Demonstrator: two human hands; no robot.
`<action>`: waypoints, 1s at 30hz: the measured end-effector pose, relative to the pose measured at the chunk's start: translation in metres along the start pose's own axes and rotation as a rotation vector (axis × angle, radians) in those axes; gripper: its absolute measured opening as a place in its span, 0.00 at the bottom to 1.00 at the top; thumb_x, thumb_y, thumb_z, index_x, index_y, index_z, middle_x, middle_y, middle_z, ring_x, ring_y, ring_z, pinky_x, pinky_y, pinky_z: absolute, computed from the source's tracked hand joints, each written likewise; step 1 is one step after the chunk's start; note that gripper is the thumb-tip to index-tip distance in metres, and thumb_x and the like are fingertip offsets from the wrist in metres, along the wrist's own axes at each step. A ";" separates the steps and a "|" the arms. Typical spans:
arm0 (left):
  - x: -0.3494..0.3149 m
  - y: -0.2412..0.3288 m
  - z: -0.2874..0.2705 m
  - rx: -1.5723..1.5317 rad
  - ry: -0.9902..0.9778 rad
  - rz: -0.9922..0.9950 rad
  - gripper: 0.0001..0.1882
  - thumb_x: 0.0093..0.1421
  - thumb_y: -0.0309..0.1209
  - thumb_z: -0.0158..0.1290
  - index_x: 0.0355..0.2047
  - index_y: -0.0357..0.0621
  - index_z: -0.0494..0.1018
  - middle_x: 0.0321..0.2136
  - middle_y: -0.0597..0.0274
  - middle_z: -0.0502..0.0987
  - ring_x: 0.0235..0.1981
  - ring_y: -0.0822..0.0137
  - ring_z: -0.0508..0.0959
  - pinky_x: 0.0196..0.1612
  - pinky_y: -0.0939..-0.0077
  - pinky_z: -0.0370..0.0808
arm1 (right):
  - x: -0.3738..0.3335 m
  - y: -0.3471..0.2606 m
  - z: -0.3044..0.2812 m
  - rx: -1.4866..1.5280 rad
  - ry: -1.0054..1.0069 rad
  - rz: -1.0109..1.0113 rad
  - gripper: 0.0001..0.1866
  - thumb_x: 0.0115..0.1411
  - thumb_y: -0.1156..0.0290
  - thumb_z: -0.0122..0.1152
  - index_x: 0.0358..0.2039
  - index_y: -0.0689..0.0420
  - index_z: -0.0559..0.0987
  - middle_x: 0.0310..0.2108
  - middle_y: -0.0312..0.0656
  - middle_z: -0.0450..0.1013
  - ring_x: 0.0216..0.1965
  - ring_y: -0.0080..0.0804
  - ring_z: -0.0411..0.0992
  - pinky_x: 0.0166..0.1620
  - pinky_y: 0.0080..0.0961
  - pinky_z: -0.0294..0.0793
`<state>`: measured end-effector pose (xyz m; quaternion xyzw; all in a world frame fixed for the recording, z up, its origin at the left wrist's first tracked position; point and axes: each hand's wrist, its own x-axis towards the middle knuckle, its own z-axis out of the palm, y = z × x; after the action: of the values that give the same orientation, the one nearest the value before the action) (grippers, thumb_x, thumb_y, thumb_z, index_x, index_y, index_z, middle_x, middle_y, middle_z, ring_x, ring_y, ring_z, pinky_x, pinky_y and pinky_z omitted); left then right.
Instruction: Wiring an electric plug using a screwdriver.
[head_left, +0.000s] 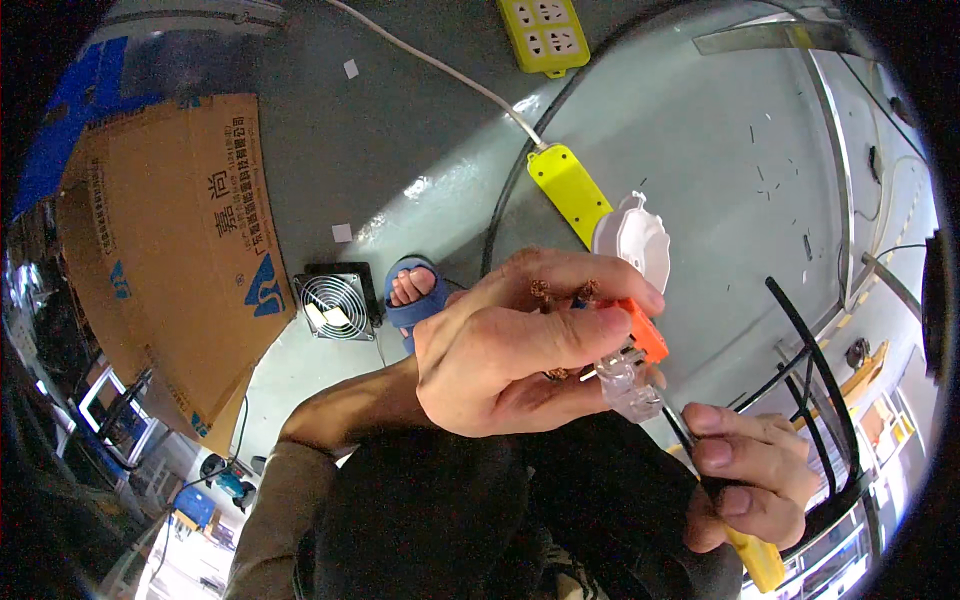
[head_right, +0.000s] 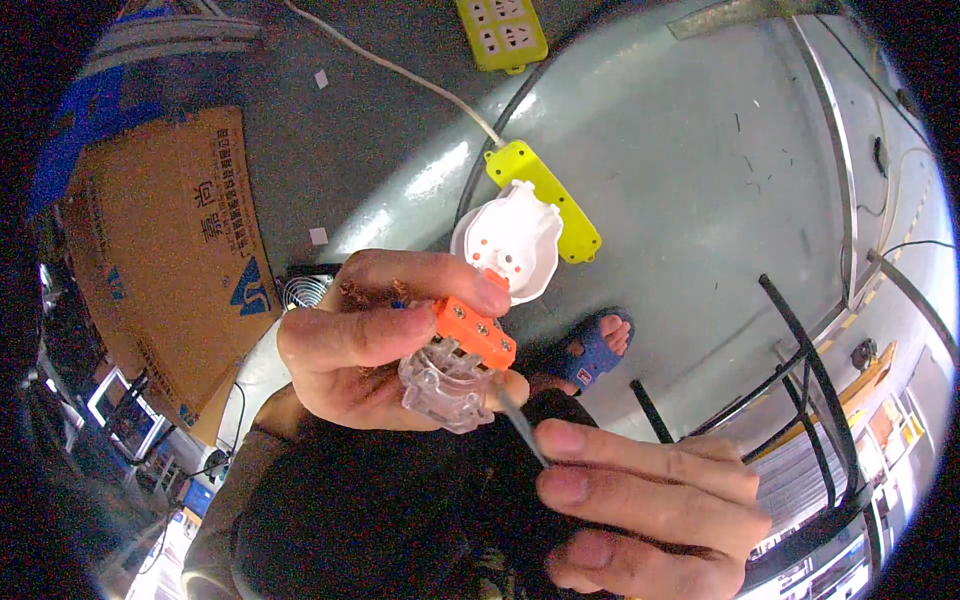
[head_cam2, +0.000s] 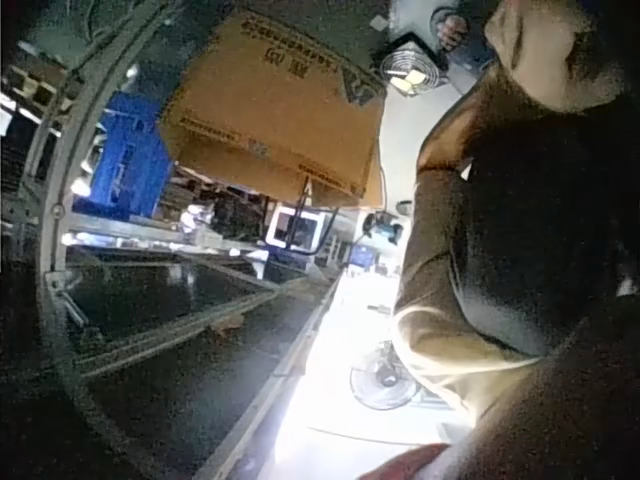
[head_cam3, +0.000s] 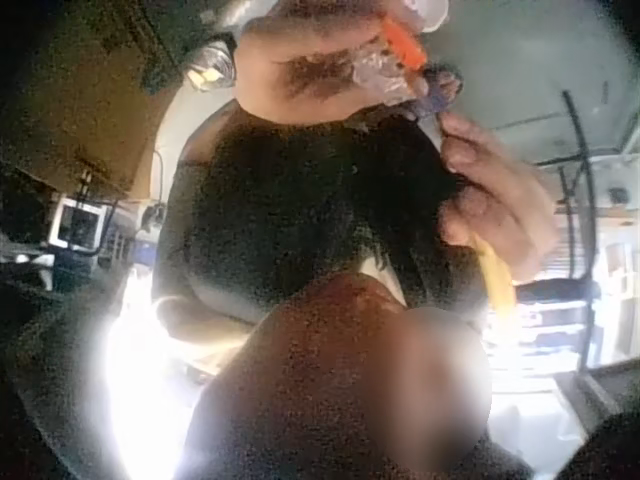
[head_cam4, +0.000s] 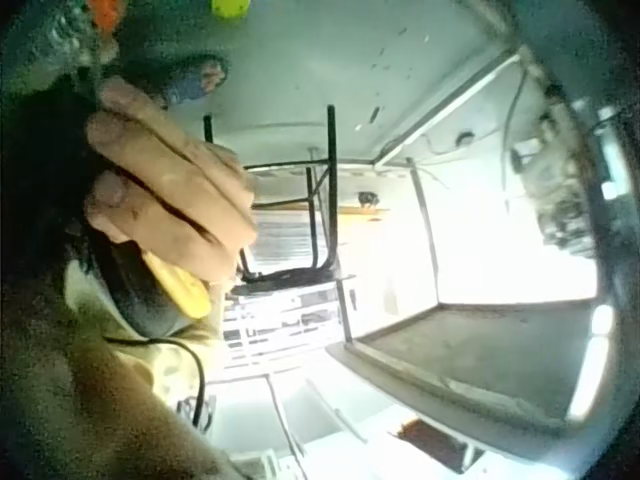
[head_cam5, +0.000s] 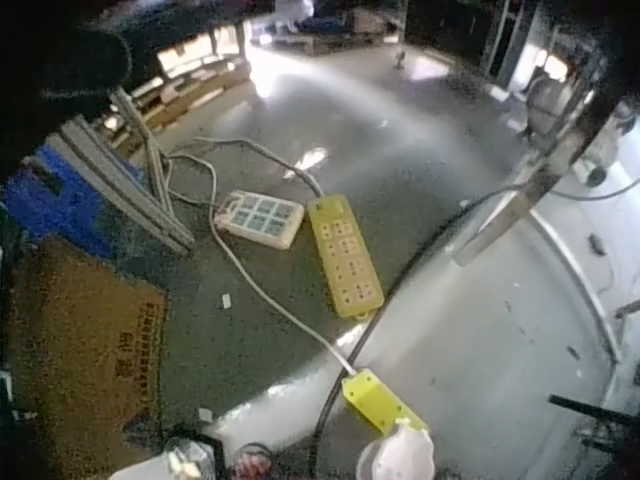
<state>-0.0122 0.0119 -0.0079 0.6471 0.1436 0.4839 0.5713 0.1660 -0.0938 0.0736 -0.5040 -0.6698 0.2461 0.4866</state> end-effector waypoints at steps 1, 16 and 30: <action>0.000 0.003 0.000 -0.006 -0.002 0.000 0.37 0.38 0.21 0.68 0.48 0.40 0.60 0.36 0.29 0.72 0.29 0.57 0.80 0.30 0.70 0.78 | 0.001 -0.004 0.003 -0.018 -0.002 0.033 0.14 0.57 0.58 0.58 0.36 0.51 0.67 0.31 0.44 0.72 0.28 0.45 0.77 0.20 0.24 0.75; 0.006 0.012 0.000 -0.021 -0.152 -0.046 0.29 0.49 0.23 0.61 0.47 0.46 0.57 0.40 0.23 0.69 0.29 0.56 0.80 0.31 0.66 0.77 | 0.025 -0.001 -0.022 0.162 -0.357 0.028 0.19 0.51 0.61 0.66 0.35 0.56 0.68 0.34 0.52 0.71 0.36 0.54 0.75 0.33 0.33 0.80; -0.008 0.003 0.007 0.111 -0.104 -0.018 0.18 0.58 0.28 0.46 0.48 0.33 0.62 0.39 0.40 0.73 0.35 0.60 0.78 0.37 0.71 0.75 | 0.020 0.000 -0.024 0.139 -0.364 0.065 0.19 0.47 0.67 0.68 0.34 0.59 0.69 0.34 0.55 0.72 0.37 0.57 0.75 0.33 0.34 0.80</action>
<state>-0.0123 0.0008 -0.0083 0.7008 0.1462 0.4358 0.5455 0.1869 -0.0793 0.0912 -0.4376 -0.7115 0.3945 0.3830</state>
